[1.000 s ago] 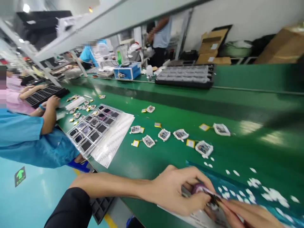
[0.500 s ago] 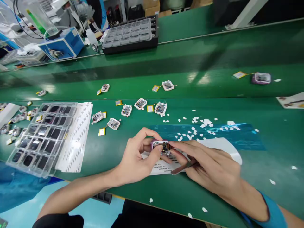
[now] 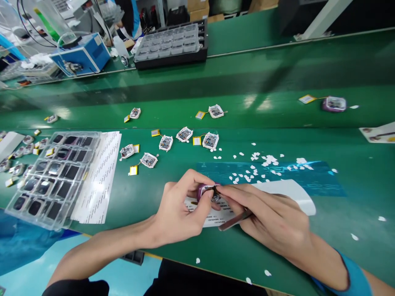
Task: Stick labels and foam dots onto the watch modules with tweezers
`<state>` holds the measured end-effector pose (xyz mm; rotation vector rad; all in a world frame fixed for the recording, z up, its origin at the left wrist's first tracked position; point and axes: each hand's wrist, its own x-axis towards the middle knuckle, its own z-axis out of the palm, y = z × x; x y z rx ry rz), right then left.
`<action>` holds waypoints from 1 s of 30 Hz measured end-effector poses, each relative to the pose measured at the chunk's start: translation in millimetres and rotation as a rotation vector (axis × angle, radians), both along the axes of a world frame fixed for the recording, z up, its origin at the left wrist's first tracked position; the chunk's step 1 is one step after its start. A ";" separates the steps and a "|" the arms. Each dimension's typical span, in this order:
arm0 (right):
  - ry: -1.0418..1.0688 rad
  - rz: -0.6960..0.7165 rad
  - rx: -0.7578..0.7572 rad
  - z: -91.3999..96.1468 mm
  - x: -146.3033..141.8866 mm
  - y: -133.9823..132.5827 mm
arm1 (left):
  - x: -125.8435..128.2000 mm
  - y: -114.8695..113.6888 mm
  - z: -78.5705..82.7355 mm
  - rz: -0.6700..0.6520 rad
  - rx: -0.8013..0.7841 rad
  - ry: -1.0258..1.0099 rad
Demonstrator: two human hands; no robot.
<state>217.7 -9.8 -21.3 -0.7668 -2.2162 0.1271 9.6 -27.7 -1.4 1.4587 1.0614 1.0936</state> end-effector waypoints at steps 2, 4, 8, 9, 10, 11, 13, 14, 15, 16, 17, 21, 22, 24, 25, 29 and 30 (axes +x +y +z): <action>-0.004 0.008 0.007 -0.6 2.1 -0.1 | -0.6 0.3 1.0 -0.002 0.025 0.007; -0.021 0.036 0.017 -0.8 5.9 0.0 | -0.8 0.9 2.2 -0.002 0.048 0.003; -0.068 0.103 -0.001 2.5 10.7 0.7 | -0.1 0.9 3.2 0.011 0.074 -0.002; -0.079 0.099 0.005 4.0 10.2 1.0 | 0.1 0.5 2.8 0.013 0.079 0.004; -0.086 0.084 0.020 5.7 9.0 1.4 | 0.2 0.2 2.2 0.015 0.088 0.018; -0.093 0.058 0.044 7.5 7.3 1.9 | 0.1 -0.1 1.4 0.021 0.102 0.040; -0.134 0.015 0.088 11.2 3.8 2.8 | -0.2 0.1 0.2 0.033 0.139 0.091; -0.157 -0.001 0.100 12.9 2.6 3.2 | -0.4 0.6 0.1 0.038 0.151 0.112; -0.171 -0.013 0.102 14.2 1.9 3.6 | -0.7 1.5 0.4 0.040 0.153 0.125; -0.174 -0.014 0.086 15.0 1.8 3.9 | -0.9 2.6 1.2 0.036 0.142 0.124; -0.153 -0.014 0.062 15.3 2.2 4.1 | -1.1 3.8 2.3 0.031 0.120 0.113; 0.010 -0.014 -0.074 12.0 5.0 4.5 | -0.9 7.4 5.9 0.034 0.020 0.071; 0.038 -0.017 -0.089 11.0 5.3 4.6 | -0.7 7.7 5.9 0.030 0.004 0.073; 0.051 -0.016 -0.095 10.4 5.2 4.6 | -0.4 7.9 5.0 -0.005 -0.006 0.095; 0.039 -0.012 -0.099 10.8 5.0 4.5 | -0.4 7.9 4.5 -0.030 -0.002 0.112; 0.012 -0.030 -0.099 11.7 5.0 2.7 | -0.5 8.7 5.0 -0.126 -0.112 0.101; 0.012 -0.045 -0.079 10.8 5.7 2.2 | -0.5 9.1 5.8 -0.143 -0.177 0.065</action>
